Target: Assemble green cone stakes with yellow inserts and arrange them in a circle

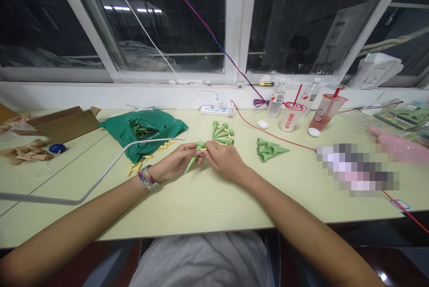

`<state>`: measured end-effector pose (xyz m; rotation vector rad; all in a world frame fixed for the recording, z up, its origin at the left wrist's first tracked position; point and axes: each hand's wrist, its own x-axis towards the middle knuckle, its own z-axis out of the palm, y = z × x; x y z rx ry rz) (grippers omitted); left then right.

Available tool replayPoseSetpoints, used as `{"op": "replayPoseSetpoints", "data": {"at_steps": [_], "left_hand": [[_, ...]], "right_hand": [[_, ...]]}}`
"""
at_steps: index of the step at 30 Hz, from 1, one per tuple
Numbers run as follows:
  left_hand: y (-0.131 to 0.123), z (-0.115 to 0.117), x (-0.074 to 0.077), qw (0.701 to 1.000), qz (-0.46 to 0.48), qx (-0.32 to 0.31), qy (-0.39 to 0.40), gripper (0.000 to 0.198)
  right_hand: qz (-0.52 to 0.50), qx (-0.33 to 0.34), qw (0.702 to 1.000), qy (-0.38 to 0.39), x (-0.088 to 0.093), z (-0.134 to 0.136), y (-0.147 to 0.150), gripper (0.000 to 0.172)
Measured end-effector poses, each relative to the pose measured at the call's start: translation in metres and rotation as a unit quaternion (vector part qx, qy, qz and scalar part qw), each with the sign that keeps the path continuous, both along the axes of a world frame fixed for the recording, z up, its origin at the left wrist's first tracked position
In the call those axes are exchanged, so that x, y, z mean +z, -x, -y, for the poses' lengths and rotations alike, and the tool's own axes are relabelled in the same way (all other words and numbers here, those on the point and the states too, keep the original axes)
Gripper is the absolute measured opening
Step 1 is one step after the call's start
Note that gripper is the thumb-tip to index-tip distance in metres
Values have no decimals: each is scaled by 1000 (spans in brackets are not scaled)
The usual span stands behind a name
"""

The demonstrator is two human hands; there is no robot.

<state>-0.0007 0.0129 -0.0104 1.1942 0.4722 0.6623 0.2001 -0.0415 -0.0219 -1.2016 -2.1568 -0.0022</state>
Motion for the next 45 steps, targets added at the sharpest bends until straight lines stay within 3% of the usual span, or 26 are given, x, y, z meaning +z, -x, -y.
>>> {"op": "replayPoseSetpoints", "data": {"at_steps": [3,5,6,8,10,11,12,13,16,17,19,22,25,29,33,35,36,39,40,41,42,43,45], "left_hand": [[-1,0,0,999,-6,7,-51,18],[-1,2,0,993,-30,34,-105,27],[0,3,0,987,-53,59,-140,34],[1,6,0,958,-105,124,-235,44],[3,10,2,914,-143,179,-335,45],[3,12,4,896,-150,195,-369,45],[4,14,7,888,-151,203,-385,44],[4,15,9,891,-149,202,-379,45],[3,17,16,946,-120,137,-267,47],[3,16,17,966,-99,106,-213,47],[2,16,17,991,-54,56,-107,41],[1,15,13,999,-15,29,14,23],[1,14,10,999,-15,6,51,18],[-2,17,10,999,-25,14,-25,30],[-6,22,10,979,-70,87,-173,46],[-6,23,7,943,-104,150,-277,43],[-4,24,5,913,-123,182,-344,40],[2,25,1,785,-164,216,-556,35],[4,25,0,750,-171,208,-604,36],[5,24,0,729,-176,201,-630,37],[5,24,0,725,-183,200,-633,37],[5,23,1,737,-194,207,-613,36],[3,20,3,804,-214,211,-513,33]], "right_hand": [[-63,17,997,29,-1,0,4,21],[-176,38,979,100,-3,-1,10,24],[-250,49,953,163,-3,-1,13,27],[-385,78,862,319,-3,-2,17,34],[-451,114,768,439,-2,-1,19,37],[-456,129,747,466,0,0,18,38],[-449,133,751,465,2,2,17,39],[-431,125,781,435,4,4,16,39],[-280,49,935,214,7,9,10,36],[-206,26,969,132,7,10,8,32],[-77,7,997,21,6,9,5,23],[12,6,999,-33,3,5,2,20],[19,7,999,-29,1,2,0,20],[-48,34,997,49,0,2,-2,20],[-163,75,976,126,0,2,-1,28],[-266,97,938,198,2,2,2,32],[-324,114,902,261,4,2,4,33],[-425,175,751,474,9,1,6,32],[-426,188,718,517,10,0,5,31],[-416,193,709,536,10,-1,4,30],[-403,186,725,528,9,-2,3,29],[-383,167,763,493,8,-3,3,29],[-305,103,876,360,3,-3,2,30]]}}
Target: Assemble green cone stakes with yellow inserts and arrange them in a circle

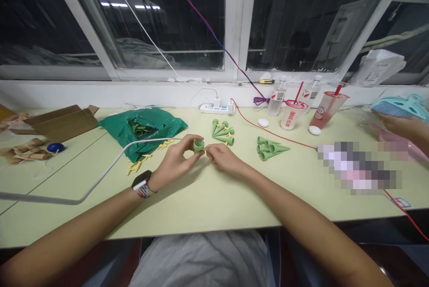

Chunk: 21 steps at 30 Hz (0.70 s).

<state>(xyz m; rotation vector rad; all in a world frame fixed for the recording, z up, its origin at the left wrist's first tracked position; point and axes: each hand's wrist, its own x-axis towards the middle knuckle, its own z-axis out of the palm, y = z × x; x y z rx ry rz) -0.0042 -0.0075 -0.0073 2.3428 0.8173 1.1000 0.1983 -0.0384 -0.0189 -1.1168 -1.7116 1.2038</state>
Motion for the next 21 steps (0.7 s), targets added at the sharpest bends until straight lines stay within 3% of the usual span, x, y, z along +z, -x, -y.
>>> {"op": "replayPoseSetpoints", "data": {"at_steps": [2,4,6,9,12,15,18,21], "left_hand": [[-2,-3,3,983,44,-24,177,37],[-2,-6,7,929,99,-87,346,38],[0,-10,10,863,140,-140,465,33],[4,-15,11,789,149,-173,570,23],[6,-19,8,743,133,-190,628,22],[6,-19,7,748,118,-200,622,24],[6,-15,12,803,108,-200,551,27],[6,-11,19,866,95,-177,458,39]], "right_hand": [[144,-66,974,-162,-4,1,0,26],[256,-82,927,-264,-6,2,0,19],[312,-76,895,-311,-6,3,0,16],[344,-74,865,-357,-4,3,0,17],[338,-62,865,-365,-6,4,0,17],[276,-49,906,-317,-9,6,1,18],[180,-41,952,-245,-11,9,4,20],[84,-46,975,-202,-12,9,11,23]]}}
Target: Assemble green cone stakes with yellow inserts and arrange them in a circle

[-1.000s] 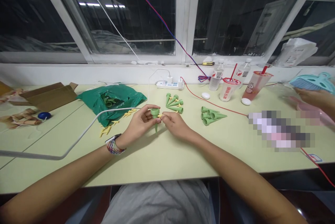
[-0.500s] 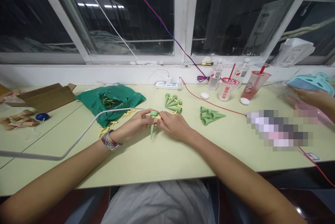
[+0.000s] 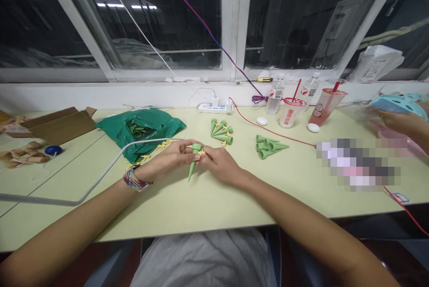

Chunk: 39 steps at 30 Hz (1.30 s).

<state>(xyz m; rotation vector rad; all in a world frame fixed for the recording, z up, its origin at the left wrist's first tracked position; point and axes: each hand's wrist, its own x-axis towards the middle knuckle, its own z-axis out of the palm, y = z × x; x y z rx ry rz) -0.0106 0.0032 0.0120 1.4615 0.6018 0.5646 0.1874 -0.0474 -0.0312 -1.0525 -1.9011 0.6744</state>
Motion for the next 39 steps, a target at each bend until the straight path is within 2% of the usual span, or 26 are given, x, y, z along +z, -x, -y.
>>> {"op": "replayPoseSetpoints", "data": {"at_steps": [2,4,6,8,10,11,12,14,16,17,19,21,26,33,35,39], "left_hand": [[-1,1,2,996,-27,31,-75,45],[-2,2,1,982,-61,69,-163,44],[-3,3,-4,955,-89,106,-261,39],[-4,4,-9,918,-113,133,-357,36],[-3,5,-14,881,-132,142,-432,37],[-3,5,-15,869,-139,144,-452,37],[-3,5,-17,866,-143,147,-457,36],[-3,2,-18,886,-137,155,-416,35],[-5,-1,-18,926,-112,151,-327,38],[-5,-2,-18,944,-97,142,-282,41],[-6,-4,-17,966,-73,122,-218,46],[-7,-5,-16,973,-63,112,-193,52],[-4,-5,-15,978,-45,121,-164,60],[-1,-6,-14,993,-6,106,-59,66],[-1,-7,-15,996,8,88,-16,61],[0,-9,-15,997,39,33,65,35]], "right_hand": [[-87,-5,995,44,-1,0,7,26],[-203,5,969,143,0,-1,13,28],[-305,43,913,269,2,-2,15,29],[-359,86,852,372,6,-4,13,29],[-363,117,814,437,9,-7,8,28],[-353,125,809,454,10,-9,5,28],[-338,125,815,454,10,-10,3,27],[-286,94,866,400,8,-12,1,27],[-210,30,934,287,4,-13,1,27],[-170,-2,958,229,2,-13,2,28],[-114,-38,981,149,0,-11,3,29],[-98,-45,987,121,-1,-10,2,30],[-128,-33,985,110,3,-11,0,31],[-113,-23,988,100,3,-13,-5,32],[-103,-9,989,101,4,-12,-7,32],[-62,4,994,95,7,-8,-11,33]]}}
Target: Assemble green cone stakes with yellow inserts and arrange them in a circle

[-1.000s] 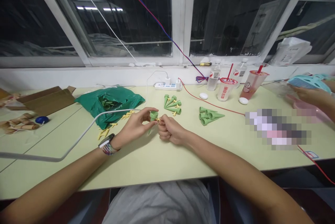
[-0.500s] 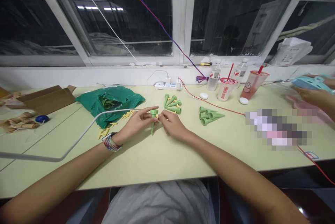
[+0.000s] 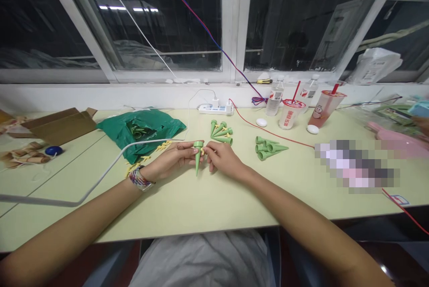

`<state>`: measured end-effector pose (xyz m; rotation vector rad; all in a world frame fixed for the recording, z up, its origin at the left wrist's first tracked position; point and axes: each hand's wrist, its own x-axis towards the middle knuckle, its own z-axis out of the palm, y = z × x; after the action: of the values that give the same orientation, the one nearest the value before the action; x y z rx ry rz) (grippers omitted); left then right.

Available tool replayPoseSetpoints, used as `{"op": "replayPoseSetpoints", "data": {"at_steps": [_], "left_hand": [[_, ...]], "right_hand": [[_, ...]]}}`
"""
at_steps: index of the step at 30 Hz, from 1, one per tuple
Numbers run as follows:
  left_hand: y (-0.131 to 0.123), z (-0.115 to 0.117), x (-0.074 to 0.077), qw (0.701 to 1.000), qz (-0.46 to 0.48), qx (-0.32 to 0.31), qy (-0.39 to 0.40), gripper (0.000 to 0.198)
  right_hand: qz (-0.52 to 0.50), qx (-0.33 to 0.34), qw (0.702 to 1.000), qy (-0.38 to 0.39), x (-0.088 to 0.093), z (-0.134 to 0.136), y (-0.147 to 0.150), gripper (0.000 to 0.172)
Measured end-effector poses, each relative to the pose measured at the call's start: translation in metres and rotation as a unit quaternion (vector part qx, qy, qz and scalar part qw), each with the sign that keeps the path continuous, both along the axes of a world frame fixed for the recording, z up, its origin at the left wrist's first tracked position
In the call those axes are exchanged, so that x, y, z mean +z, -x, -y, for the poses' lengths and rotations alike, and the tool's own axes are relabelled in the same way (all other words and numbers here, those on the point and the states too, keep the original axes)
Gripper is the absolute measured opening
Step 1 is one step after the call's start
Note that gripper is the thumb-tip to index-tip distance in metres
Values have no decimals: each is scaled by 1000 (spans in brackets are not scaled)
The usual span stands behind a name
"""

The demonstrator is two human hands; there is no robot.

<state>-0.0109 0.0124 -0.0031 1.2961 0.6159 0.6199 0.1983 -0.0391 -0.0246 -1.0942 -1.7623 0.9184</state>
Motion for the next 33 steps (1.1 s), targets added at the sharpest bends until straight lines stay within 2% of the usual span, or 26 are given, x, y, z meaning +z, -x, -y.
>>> {"op": "replayPoseSetpoints", "data": {"at_steps": [4,8,16,22,26,28,31,33], "left_hand": [[0,-2,-3,998,14,-17,50,19],[-1,-5,-6,996,20,-20,85,19],[0,-2,-1,1000,-2,-23,-1,28],[-1,-4,-3,999,13,-28,23,23],[-5,-8,-8,1000,14,-26,2,28],[-7,-8,-10,1000,-5,-17,-9,29],[-9,-6,-12,998,-39,-24,-38,28],[-10,-4,-12,994,-56,-34,-83,33]], "right_hand": [[56,1,998,-38,3,1,-3,33],[94,-2,992,-78,4,1,-5,32],[47,0,999,-3,4,5,-2,36],[33,-5,999,-14,3,3,2,35],[8,-12,1000,11,8,-5,-10,33],[-8,-51,999,-4,14,-10,-23,29],[-11,-113,991,-67,21,-15,-39,18],[36,-112,987,-112,23,-16,-43,11]]}}
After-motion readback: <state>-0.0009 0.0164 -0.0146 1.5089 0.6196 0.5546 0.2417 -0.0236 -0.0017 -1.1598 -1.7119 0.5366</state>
